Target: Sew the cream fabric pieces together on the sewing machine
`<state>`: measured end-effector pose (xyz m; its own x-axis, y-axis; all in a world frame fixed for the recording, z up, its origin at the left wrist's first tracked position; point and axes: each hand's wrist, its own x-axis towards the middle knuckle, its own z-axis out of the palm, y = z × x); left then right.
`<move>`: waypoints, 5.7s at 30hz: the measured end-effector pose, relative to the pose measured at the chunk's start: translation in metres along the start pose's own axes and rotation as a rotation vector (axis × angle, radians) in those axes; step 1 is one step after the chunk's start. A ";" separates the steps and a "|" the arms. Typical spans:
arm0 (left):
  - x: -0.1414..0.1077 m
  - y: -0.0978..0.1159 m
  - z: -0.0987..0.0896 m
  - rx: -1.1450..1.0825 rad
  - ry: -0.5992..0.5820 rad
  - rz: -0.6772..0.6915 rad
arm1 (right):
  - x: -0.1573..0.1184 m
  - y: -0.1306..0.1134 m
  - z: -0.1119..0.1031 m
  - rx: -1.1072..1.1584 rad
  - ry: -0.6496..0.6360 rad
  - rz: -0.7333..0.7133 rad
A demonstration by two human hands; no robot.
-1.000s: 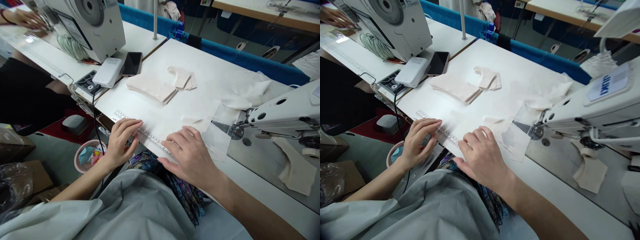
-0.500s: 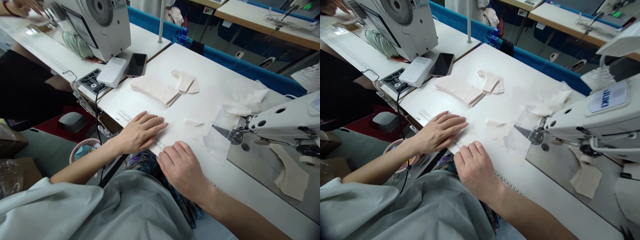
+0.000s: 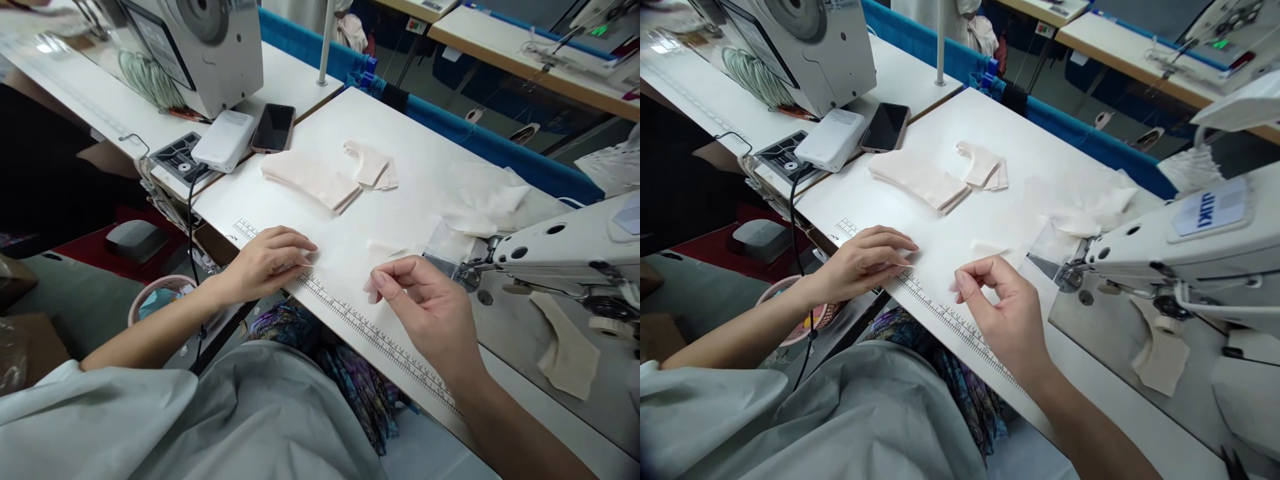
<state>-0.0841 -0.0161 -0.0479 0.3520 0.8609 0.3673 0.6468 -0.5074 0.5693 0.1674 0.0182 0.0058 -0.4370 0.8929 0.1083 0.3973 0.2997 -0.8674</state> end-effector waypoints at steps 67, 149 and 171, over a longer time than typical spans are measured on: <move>0.010 -0.009 0.004 0.340 -0.174 0.054 | -0.043 0.028 0.018 -0.884 -0.094 -0.753; 0.211 0.076 0.080 -0.595 -1.049 -0.245 | -0.068 0.064 -0.082 -0.387 0.200 -0.069; 0.211 0.084 0.116 0.031 -0.661 -0.048 | -0.069 0.073 -0.079 0.306 0.041 0.333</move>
<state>0.1230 0.1272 -0.0072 0.6571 0.7290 -0.1920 0.6878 -0.4755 0.5486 0.2898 0.0047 -0.0265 -0.2908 0.9383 -0.1874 0.2517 -0.1139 -0.9611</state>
